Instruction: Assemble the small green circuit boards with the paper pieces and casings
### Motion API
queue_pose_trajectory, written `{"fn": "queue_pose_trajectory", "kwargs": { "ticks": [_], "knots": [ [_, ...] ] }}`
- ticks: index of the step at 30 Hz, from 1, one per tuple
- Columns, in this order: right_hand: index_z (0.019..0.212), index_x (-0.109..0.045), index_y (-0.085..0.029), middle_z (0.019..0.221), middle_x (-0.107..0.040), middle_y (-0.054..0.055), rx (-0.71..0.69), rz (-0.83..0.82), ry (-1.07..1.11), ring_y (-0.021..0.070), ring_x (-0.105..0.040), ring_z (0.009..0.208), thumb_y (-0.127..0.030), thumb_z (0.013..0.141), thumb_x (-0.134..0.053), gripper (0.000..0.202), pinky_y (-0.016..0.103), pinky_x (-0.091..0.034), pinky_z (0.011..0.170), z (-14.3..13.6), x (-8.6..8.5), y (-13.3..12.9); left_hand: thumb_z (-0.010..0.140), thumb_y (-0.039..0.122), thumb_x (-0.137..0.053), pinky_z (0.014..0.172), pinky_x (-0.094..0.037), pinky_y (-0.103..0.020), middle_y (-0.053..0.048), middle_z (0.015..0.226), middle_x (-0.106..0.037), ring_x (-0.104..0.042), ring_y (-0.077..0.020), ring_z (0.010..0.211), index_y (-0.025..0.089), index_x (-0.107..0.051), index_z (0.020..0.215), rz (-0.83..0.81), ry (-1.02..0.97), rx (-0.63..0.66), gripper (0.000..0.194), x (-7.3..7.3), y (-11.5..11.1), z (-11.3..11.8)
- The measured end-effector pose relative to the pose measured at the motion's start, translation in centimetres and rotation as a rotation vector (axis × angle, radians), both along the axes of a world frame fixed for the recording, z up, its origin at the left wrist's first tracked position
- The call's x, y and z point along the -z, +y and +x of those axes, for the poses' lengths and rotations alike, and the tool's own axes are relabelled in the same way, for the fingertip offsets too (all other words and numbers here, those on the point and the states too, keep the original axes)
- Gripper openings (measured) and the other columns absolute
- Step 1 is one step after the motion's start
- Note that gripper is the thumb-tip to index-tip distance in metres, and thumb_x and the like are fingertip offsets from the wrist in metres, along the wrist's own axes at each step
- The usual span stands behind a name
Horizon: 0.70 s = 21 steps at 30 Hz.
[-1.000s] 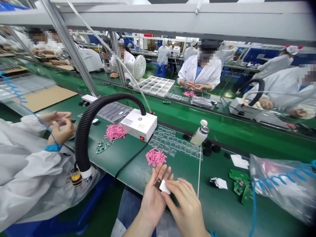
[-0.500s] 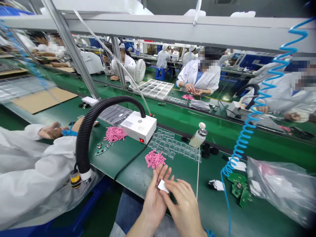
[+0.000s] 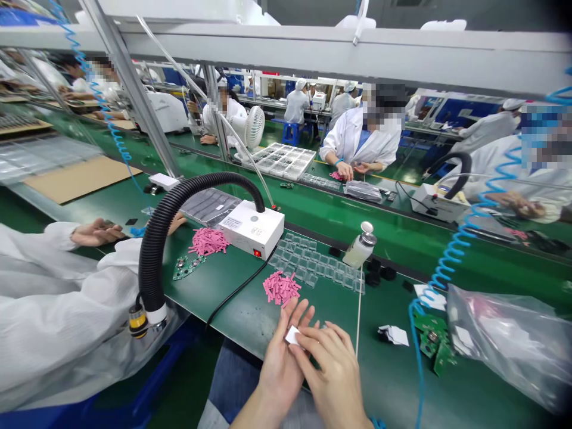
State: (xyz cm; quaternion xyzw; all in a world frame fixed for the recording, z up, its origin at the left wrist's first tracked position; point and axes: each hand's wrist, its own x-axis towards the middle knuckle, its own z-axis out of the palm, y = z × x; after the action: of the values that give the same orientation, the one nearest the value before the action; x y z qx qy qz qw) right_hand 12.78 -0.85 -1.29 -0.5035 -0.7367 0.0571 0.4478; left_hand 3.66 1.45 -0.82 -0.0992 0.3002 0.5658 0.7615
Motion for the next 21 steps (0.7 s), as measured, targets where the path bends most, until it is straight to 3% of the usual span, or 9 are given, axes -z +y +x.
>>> {"fn": "queue_pose_trajectory", "kwargs": {
  "ticks": [8, 14, 21],
  "knots": [
    [0.091, -0.068, -0.024, 0.088, -0.071, 0.000, 0.011, 0.008, -0.025, 0.0183, -0.063, 0.078, -0.028, 0.093, -0.054, 0.014, 0.042, -0.037, 0.089, 0.0, 0.5, -0.4, 0.091, 0.024, -0.047, 0.102, -0.042, -0.037, -0.010, 0.105, -0.071, -0.062, -0.0203, 0.106, 0.014, -0.067, 0.101, -0.020, -0.070, 0.051, 0.025, -0.2, -0.3, 0.0],
    [0.109, -0.060, -0.021, 0.102, -0.067, 0.005, -0.131, -0.037, -0.079, 0.0216, -0.060, 0.093, -0.023, 0.087, -0.062, 0.022, 0.041, -0.038, 0.092, 1.3, 0.0, -0.2, 0.090, 0.018, -0.048, 0.098, -0.046, -0.035, -0.014, 0.107, -0.069, -0.062, -0.0223, 0.108, 0.009, -0.066, 0.102, -0.060, -0.072, 0.050, 0.023, -0.3, -0.1, -0.5],
    [0.098, -0.059, -0.022, 0.090, -0.063, 0.004, -0.113, -0.100, -0.111, 0.0217, -0.056, 0.080, -0.014, 0.085, -0.058, 0.016, 0.036, -0.041, 0.070, 1.6, -0.1, -0.5, 0.089, 0.019, -0.050, 0.090, -0.052, -0.033, -0.011, 0.094, -0.070, -0.067, -0.0201, 0.094, 0.010, -0.067, 0.095, -0.079, 0.018, 0.007, 0.019, -0.5, 0.2, -0.6]
  ]
}}
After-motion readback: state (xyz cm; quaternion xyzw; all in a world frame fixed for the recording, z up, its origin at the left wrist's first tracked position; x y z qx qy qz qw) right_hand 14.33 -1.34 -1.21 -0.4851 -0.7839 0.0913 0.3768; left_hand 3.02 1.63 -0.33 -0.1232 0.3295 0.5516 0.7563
